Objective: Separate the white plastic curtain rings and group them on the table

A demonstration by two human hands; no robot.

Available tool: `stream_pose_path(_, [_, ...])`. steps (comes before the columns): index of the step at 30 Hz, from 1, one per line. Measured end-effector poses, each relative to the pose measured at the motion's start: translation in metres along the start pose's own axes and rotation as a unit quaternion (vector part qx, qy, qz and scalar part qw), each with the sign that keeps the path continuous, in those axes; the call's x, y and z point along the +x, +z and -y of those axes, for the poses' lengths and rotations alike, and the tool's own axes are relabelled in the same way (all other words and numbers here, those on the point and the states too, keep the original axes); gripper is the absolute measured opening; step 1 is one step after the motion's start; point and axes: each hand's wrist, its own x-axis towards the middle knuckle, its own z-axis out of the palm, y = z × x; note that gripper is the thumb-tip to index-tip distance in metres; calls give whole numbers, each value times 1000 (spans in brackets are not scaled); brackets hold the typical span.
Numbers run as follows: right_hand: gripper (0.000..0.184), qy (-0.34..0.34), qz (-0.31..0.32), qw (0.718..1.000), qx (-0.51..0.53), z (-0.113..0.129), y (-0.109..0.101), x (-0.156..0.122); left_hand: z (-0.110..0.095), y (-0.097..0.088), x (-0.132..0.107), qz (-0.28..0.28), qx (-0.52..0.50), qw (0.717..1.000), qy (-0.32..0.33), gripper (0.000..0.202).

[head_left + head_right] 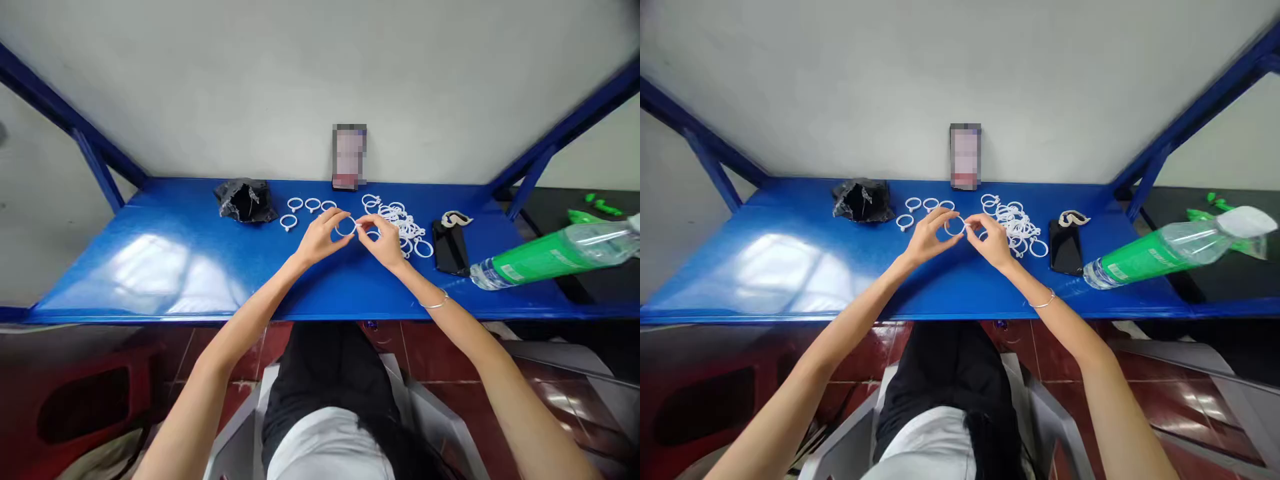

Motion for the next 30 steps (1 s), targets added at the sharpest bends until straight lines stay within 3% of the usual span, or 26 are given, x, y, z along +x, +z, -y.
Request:
stream_pose_path(17, [10,36,11,998,45,9,-2,2,-4,-2,0,36,17,997,-62,34])
stream_pose_path(23, [14,7,47,996,76,13,-3,0,0,4,-4,39,-46,996,-71,37])
stream_pose_path(30, [24,122,-11,988,91,6,-4,3,-11,-4,1,-15,-156,985,-73,48])
